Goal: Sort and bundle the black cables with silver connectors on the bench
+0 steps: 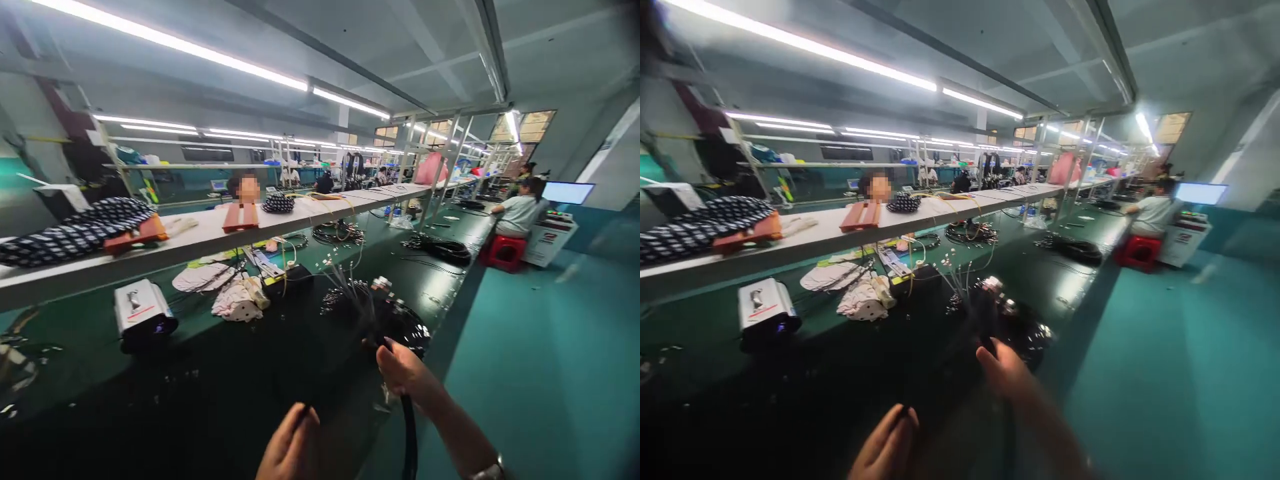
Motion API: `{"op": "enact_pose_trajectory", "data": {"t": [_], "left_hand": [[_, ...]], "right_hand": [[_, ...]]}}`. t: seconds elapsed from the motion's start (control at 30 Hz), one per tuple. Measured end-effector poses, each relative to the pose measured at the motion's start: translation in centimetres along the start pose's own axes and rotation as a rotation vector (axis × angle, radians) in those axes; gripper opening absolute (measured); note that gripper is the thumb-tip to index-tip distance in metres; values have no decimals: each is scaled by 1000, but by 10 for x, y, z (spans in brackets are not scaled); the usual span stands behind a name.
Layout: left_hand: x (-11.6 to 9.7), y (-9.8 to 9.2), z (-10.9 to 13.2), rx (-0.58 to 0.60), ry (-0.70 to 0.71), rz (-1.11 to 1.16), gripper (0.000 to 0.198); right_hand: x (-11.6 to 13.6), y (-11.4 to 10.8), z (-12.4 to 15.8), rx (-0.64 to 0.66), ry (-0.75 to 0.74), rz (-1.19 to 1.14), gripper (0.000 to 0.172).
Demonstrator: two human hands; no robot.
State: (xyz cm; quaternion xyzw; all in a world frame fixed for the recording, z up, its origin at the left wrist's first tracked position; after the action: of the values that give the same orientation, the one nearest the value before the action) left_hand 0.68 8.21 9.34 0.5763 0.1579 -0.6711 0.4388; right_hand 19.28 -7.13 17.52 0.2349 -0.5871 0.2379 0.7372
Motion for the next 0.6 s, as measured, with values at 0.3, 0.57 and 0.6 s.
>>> {"op": "enact_pose_trajectory", "data": {"t": [0.3, 0.57, 0.6], "left_hand": [[-39, 73, -40, 127, 21, 64, 35], [-25, 216, -102, 299, 40, -202, 37], [-26, 232, -109, 309, 42, -220, 37]], "right_hand": [[-14, -105, -40, -168, -55, -55, 52], [-3, -185, -150, 62, -4, 221, 47], [3, -193, -160, 105, -7, 253, 46]]}}
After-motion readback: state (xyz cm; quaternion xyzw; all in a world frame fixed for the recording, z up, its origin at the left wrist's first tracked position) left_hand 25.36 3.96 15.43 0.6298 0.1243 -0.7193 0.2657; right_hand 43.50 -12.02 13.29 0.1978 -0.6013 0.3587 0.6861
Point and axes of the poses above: each hand's wrist, its own z-axis away from the middle knuckle, its own y-axis out of the palm, x = y × z, the point moved 1 cm from there along -z, towards the middle knuckle, and after that the axes turned 7 degrees about -x, right-handed, at the moved point
